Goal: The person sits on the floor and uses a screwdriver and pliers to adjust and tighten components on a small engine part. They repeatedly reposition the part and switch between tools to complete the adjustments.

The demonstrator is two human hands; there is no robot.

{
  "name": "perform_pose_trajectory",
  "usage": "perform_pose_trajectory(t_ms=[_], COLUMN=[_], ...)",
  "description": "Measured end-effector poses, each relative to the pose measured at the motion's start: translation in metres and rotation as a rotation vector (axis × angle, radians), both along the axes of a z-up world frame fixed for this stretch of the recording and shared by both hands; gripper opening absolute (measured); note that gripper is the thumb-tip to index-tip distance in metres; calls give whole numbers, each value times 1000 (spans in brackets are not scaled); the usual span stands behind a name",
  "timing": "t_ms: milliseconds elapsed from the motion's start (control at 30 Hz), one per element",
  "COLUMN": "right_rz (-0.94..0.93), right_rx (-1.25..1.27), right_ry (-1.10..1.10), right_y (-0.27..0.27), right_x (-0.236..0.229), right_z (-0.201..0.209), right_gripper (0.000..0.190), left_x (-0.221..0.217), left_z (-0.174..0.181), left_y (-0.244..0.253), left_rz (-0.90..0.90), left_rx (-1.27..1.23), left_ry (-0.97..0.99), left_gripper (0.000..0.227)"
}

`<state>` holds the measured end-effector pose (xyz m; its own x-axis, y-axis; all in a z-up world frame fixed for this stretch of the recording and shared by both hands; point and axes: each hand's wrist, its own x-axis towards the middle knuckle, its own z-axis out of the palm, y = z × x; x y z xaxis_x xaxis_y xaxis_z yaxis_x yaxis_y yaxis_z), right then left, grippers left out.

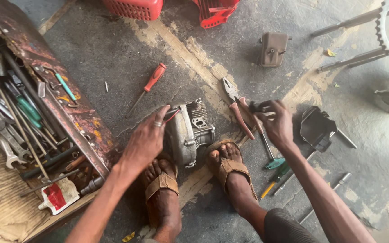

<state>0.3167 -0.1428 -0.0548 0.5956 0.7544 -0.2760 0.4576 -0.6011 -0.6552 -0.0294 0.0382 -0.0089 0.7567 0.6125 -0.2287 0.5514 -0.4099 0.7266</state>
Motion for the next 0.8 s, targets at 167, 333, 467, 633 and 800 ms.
perform_pose_trajectory(t_ms=[167,333,467,633,800], right_rz=[112,200,284,461,406], right_rx=[68,163,206,331,255], right_ry=[162,190,88,-5,153], right_y=[6,16,26,44,49], right_x=[-33,-58,-73,-95,-108], right_z=[27,58,74,76,70], right_gripper=[27,32,32,32,32], left_x=[6,20,44,65,64], left_z=[18,41,37,22,24], left_y=[-12,-13,-11,5,11], left_rz=[-37,-70,-180,-294,-252], left_rx=[320,410,343,413,375], left_ry=[-67,-139,-211,-193,-172], left_gripper=[71,55,33,26,27])
